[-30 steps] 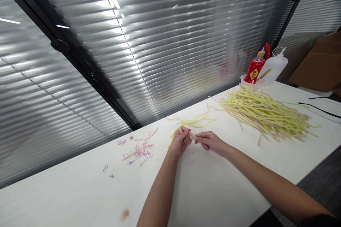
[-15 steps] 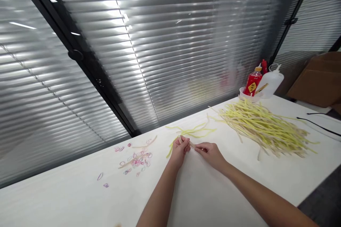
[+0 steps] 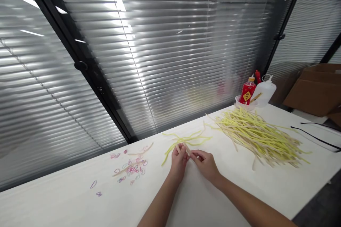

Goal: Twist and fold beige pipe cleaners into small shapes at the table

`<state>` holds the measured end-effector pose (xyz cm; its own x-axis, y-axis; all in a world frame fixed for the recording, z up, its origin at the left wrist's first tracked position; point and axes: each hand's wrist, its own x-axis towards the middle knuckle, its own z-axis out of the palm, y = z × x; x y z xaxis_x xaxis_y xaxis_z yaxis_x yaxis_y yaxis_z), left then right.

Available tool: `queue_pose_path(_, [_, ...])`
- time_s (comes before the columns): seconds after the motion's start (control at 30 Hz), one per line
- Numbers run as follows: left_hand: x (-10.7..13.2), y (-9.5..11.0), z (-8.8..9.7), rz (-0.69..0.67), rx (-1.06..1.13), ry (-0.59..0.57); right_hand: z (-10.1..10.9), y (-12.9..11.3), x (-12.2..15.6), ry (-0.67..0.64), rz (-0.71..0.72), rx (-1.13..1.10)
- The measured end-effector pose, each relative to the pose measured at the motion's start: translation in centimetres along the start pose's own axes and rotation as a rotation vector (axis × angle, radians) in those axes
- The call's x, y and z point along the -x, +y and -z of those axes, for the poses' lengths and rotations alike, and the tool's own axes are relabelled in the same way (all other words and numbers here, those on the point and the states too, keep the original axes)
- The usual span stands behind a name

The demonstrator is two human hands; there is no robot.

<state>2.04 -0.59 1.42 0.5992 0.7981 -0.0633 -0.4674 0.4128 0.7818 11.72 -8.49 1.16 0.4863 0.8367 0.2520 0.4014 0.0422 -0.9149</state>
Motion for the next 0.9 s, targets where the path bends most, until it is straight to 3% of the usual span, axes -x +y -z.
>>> queue_pose_path(0.1, [1.0, -0.6, -0.9, 0.054, 0.051, 0.016, 0.0, -0.6, 0.3, -0.003, 0.097, 0.065])
queue_pose_path(0.3, [1.8, -1.3, -1.9, 0.056, 0.155, 0.054, 0.4, -0.4, 0.7, 0.004, 0.306, 0.427])
queue_pose_path(0.43, [1.6, -1.1, -1.9, 0.086, 0.22, 0.135, 0.6, -0.2, 0.7, -0.006, 0.383, 0.506])
queue_pose_path(0.53, [1.6, -0.4, -1.5, 0.127, 0.222, 0.265, 0.6, -0.3, 0.8, -0.012, 0.381, 0.494])
queue_pose_path(0.63, [2.2, 1.2, -1.1, 0.185, 0.2, 0.456, 0.6, -0.1, 0.9, -0.004, 0.397, 0.466])
queue_pose_path(0.73, [3.7, 4.1, -0.1, 0.169, 0.161, 0.544, 0.7, 0.5, 1.1, -0.024, 0.399, 0.446])
queue_pose_path(0.8, [5.4, 6.5, 1.4, 0.116, 0.138, 0.607, 0.7, 0.8, 1.1, -0.043, 0.396, 0.437])
queue_pose_path(0.9, [8.7, 10.5, 5.4, 0.038, 0.133, 0.764, 0.8, 1.3, 1.1, -0.083, 0.372, 0.414])
